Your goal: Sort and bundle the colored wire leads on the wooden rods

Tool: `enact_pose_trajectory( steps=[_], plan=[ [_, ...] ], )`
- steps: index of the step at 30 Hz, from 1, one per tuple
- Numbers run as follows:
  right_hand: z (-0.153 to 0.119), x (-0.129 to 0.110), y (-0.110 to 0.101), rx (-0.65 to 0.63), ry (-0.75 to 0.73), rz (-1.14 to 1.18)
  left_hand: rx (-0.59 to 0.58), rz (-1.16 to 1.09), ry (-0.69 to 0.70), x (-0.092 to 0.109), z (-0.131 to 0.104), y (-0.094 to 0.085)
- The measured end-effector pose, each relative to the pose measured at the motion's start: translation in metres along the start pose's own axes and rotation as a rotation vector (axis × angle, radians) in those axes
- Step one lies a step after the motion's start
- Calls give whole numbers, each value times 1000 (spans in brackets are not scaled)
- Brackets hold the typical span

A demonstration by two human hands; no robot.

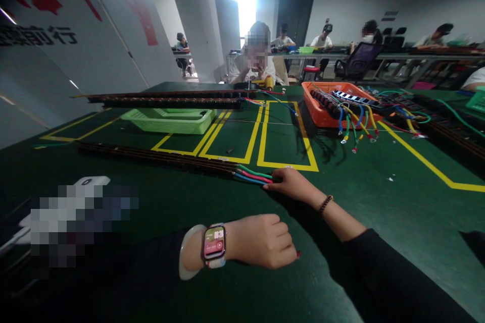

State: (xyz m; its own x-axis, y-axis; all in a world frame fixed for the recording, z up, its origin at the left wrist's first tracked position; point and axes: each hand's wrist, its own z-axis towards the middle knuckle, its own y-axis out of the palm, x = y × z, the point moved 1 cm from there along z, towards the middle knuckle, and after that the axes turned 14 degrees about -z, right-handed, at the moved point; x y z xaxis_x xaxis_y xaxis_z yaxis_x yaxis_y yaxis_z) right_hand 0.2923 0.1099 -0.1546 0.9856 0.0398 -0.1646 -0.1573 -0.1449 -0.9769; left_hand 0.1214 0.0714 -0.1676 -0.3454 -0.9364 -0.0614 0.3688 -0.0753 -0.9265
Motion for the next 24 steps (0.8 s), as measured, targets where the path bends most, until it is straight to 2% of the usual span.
enact_pose_trajectory(
  steps=[5, 19, 24],
  plan=[
    [0, 0, 0, 1, 21, -1, -1, -17, -61, -4, -2, 3],
    [-7, -7, -3, 65, -49, -83, 20, -108, -206, -14, -5, 8],
    [-12, -12, -4, 95, 11, -95, 15, -124, -220, -15, -6, 8]
  ],
)
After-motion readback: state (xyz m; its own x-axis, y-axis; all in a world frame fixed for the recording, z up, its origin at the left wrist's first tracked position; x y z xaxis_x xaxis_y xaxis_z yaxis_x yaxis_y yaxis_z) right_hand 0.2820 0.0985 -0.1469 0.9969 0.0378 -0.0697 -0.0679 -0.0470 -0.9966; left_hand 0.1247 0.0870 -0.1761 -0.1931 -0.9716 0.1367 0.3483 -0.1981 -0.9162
